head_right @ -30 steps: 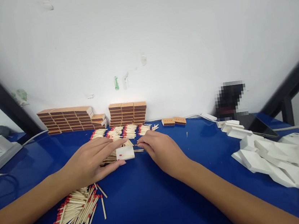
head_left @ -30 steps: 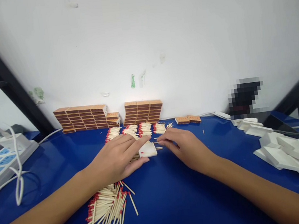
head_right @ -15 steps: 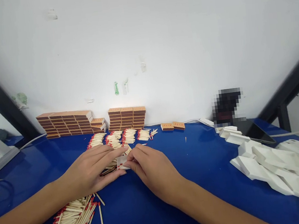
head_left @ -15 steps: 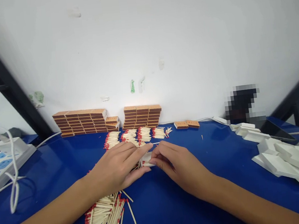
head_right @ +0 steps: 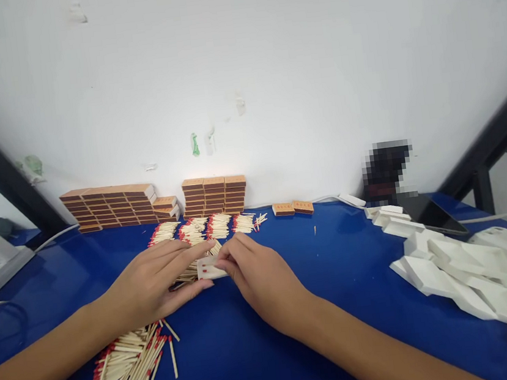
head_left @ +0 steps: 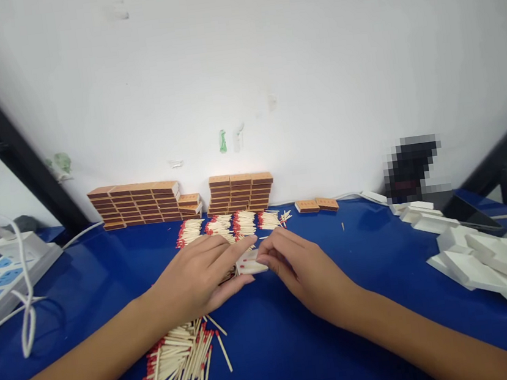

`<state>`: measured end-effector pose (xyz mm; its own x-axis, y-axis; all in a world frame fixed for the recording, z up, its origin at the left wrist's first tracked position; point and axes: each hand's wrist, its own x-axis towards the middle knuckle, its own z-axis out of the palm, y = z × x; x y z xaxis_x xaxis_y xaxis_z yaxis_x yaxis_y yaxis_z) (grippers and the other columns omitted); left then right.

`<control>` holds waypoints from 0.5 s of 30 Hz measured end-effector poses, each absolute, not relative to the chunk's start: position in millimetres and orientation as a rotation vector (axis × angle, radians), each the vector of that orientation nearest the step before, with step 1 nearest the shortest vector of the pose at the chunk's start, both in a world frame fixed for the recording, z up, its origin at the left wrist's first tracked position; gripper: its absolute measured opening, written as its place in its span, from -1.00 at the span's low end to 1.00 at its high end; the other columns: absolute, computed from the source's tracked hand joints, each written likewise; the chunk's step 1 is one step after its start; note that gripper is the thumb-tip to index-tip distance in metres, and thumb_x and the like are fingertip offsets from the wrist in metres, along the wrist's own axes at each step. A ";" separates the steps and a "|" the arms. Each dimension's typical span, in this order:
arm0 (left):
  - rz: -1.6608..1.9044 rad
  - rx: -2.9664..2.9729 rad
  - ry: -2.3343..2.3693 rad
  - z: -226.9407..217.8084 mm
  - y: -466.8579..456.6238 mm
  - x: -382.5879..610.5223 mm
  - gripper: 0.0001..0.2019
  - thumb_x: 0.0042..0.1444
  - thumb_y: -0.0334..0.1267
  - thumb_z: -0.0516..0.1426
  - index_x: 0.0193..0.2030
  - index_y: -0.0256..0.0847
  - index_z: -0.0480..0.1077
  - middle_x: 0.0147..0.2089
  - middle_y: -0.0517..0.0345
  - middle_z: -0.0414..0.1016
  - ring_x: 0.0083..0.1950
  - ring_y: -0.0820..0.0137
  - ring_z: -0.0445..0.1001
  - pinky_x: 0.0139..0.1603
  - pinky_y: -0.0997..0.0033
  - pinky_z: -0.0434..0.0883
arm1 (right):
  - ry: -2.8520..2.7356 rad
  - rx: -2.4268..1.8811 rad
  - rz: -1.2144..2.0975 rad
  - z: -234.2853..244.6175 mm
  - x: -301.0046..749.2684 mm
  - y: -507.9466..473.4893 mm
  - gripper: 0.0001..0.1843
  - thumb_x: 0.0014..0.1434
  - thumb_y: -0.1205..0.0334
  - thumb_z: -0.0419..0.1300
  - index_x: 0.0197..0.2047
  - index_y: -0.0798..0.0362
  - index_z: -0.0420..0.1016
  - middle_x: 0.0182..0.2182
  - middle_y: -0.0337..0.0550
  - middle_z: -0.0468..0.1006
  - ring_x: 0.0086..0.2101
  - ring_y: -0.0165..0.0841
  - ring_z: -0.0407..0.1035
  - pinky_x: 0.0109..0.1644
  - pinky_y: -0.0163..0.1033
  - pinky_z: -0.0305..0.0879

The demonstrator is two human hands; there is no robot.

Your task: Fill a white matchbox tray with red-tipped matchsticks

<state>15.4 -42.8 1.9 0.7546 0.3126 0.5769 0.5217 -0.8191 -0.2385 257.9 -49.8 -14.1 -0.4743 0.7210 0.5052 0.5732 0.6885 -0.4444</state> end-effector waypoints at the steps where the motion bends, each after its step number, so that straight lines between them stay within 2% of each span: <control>1: -0.745 -2.545 -0.659 2.3 -41.6 15.0 -0.48 0.37 -0.15 0.20 0.37 -0.36 0.27 -0.19 0.05 0.52 -0.19 0.30 0.48 -0.16 0.27 0.50 | -2.200 -1.017 0.297 -13.2 259.3 -48.0 -0.86 0.48 0.23 0.07 -0.14 0.02 0.41 -0.21 -0.20 0.52 -0.27 -0.41 0.41 -0.20 -0.28 0.27; 9: -0.782 -2.416 -0.780 3.0 -35.8 12.1 -0.46 0.38 -0.07 0.20 0.37 -0.33 0.27 -0.27 0.11 0.50 -0.26 0.33 0.46 -0.21 0.31 0.47 | -2.121 -1.314 0.180 -6.6 293.1 -10.1 -0.85 0.45 0.21 0.07 -0.13 0.04 0.42 -0.20 -0.15 0.52 -0.23 -0.35 0.38 -0.14 -0.22 0.22; 15: -0.786 -2.426 -0.722 5.2 -40.3 14.8 -0.48 0.39 -0.09 0.19 0.36 -0.33 0.27 -0.25 0.08 0.53 -0.24 0.33 0.49 -0.19 0.31 0.49 | -2.198 -1.373 0.269 -10.9 288.8 -12.7 -0.87 0.40 0.24 0.11 -0.19 0.05 0.45 -0.22 -0.16 0.53 -0.26 -0.37 0.37 -0.17 -0.24 0.18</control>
